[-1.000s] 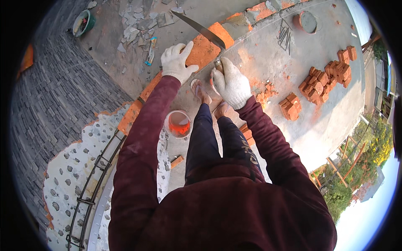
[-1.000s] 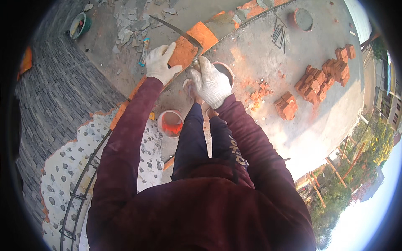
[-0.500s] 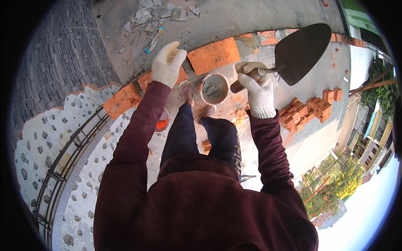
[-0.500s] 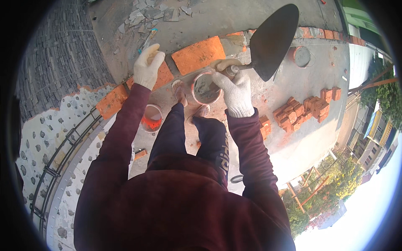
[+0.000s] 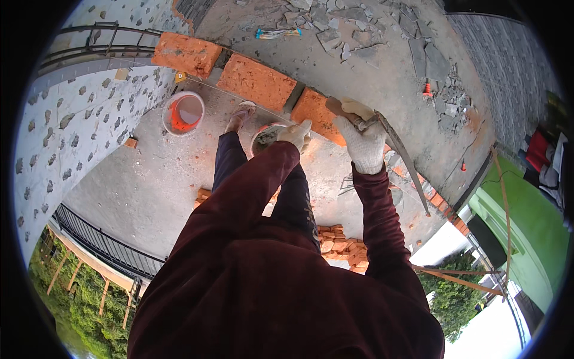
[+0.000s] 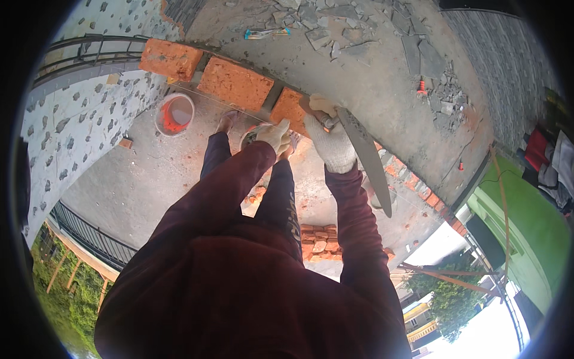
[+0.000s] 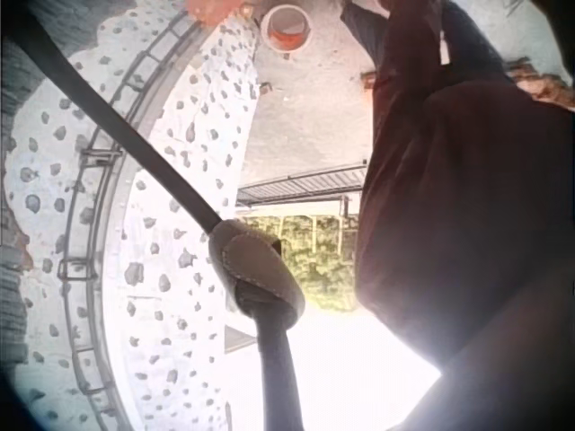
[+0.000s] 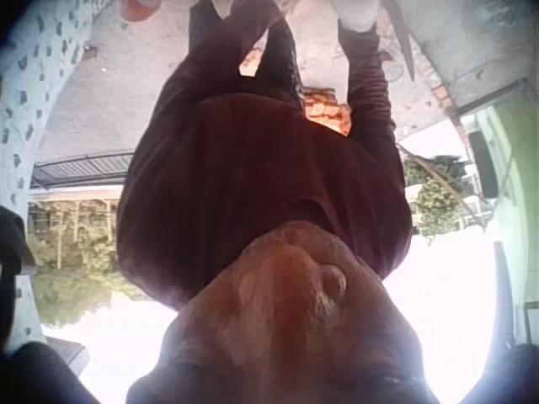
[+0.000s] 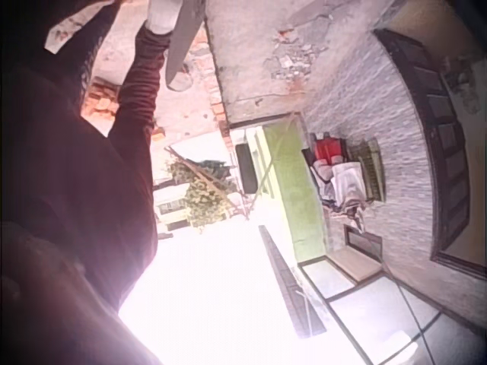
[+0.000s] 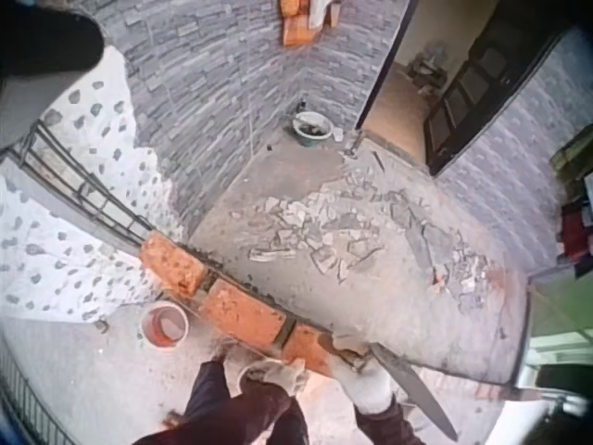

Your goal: The person scoops mortar from a bucket with a trowel, spreads it along a partially built brick wall, and places bricks onto the mortar. The person repeats this process, adding bricks and adjusting their position to build the wall.

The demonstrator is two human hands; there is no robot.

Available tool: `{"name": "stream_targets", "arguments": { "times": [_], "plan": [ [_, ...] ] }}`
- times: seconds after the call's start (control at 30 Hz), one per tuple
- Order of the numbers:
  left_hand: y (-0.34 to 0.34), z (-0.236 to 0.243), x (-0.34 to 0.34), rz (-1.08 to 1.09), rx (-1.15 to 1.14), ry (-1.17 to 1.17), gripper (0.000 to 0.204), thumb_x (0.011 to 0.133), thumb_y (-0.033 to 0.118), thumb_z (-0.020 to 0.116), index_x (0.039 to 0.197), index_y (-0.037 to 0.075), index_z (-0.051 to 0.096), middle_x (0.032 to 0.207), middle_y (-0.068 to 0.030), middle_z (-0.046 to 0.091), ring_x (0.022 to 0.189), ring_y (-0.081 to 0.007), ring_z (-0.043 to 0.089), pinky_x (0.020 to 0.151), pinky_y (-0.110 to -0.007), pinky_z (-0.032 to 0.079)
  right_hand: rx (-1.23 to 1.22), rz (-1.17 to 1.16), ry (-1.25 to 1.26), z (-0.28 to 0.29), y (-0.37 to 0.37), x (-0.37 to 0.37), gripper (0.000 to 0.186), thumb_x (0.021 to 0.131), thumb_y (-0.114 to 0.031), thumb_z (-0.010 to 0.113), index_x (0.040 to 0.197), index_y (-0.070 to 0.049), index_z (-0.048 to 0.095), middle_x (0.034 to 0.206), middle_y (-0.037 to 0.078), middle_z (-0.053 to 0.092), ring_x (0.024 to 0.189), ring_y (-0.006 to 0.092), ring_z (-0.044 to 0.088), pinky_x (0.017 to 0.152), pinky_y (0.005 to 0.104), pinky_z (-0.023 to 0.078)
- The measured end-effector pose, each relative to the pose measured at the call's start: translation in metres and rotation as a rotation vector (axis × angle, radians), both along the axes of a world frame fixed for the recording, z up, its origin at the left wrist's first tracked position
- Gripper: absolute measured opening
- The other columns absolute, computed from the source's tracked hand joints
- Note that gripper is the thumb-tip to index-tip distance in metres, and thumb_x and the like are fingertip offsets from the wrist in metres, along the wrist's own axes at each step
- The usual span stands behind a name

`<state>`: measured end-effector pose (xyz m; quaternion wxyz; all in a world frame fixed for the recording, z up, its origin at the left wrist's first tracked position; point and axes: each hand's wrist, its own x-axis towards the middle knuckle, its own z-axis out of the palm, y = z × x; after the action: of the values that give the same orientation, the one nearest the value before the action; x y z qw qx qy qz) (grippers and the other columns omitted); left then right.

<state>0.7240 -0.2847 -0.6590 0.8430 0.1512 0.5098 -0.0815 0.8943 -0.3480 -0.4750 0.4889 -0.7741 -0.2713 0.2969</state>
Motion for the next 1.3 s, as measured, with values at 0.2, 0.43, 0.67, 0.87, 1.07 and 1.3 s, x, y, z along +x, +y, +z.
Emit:
{"name": "stream_targets", "arguments": {
  "times": [0.2, 0.43, 0.67, 0.87, 1.07, 1.3],
  "plan": [
    [-0.030, 0.037, 0.033, 0.301, 0.246, 0.352, 0.045, 0.090, 0.039, 0.087, 0.095, 0.001, 0.065, 0.078, -0.0121, 0.073, 0.062, -0.0171, 0.070, 0.053, -0.030, 0.056, -0.025, 0.255, 0.000, -0.047, -0.018, 0.022, 0.030, 0.088, 0.008, 0.076, 0.117, 0.003, 0.071, 0.118, 0.014, 0.075, 0.098, 0.0151, 0.072, 0.089, 0.0304, 0.059],
    [-0.047, 0.015, 0.032, 0.373, 0.268, 0.322, 0.061, 0.088, 0.037, 0.089, 0.120, -0.009, 0.065, 0.084, -0.0117, 0.072, 0.061, -0.0159, 0.066, 0.052, -0.030, 0.050, -0.094, 0.356, 0.192, -0.043, 0.001, 0.023, 0.014, 0.096, -0.002, 0.072, 0.110, 0.001, 0.075, 0.092, 0.005, 0.073, 0.079, 0.0094, 0.068, 0.070, 0.0271, 0.057],
    [-0.030, 0.029, 0.046, 0.290, 0.347, 0.336, 0.061, 0.085, 0.049, 0.088, 0.108, -0.005, 0.074, 0.090, -0.0119, 0.076, 0.073, -0.0164, 0.072, 0.065, -0.030, 0.056, 0.078, 0.470, -0.233, -0.076, 0.020, 0.018, 0.017, 0.101, -0.005, 0.069, 0.113, 0.006, 0.074, 0.114, 0.014, 0.077, 0.083, 0.0161, 0.075, 0.067, 0.0266, 0.064],
    [-0.039, 0.051, 0.034, 0.216, 0.358, 0.377, 0.067, 0.079, 0.058, 0.088, 0.106, -0.002, 0.076, 0.093, -0.0114, 0.077, 0.078, -0.0164, 0.073, 0.075, -0.031, 0.059, -0.057, 0.384, 0.083, -0.046, 0.030, 0.011, 0.019, 0.100, -0.007, 0.067, 0.114, 0.003, 0.075, 0.119, 0.013, 0.076, 0.088, 0.0164, 0.075, 0.064, 0.0250, 0.063],
    [-0.039, 0.045, 0.040, 0.178, 0.373, 0.356, 0.068, 0.080, 0.058, 0.087, 0.107, -0.004, 0.077, 0.088, -0.0103, 0.077, 0.076, -0.0148, 0.072, 0.074, -0.030, 0.058, -0.125, 0.423, 0.173, -0.050, 0.048, 0.031, 0.020, 0.100, -0.008, 0.069, 0.116, 0.000, 0.077, 0.105, 0.008, 0.077, 0.081, 0.0139, 0.073, 0.066, 0.0239, 0.063],
    [-0.045, 0.025, 0.037, 0.152, 0.390, 0.248, 0.051, 0.088, 0.052, 0.083, 0.087, 0.002, 0.074, 0.074, -0.0050, 0.073, 0.066, -0.0138, 0.067, 0.066, -0.032, 0.055, 0.048, 0.441, 0.093, -0.055, 0.001, 0.038, 0.019, 0.099, -0.001, 0.067, 0.115, 0.005, 0.074, 0.121, 0.019, 0.074, 0.095, 0.0238, 0.078, 0.066, 0.0282, 0.067]
  ]
}}
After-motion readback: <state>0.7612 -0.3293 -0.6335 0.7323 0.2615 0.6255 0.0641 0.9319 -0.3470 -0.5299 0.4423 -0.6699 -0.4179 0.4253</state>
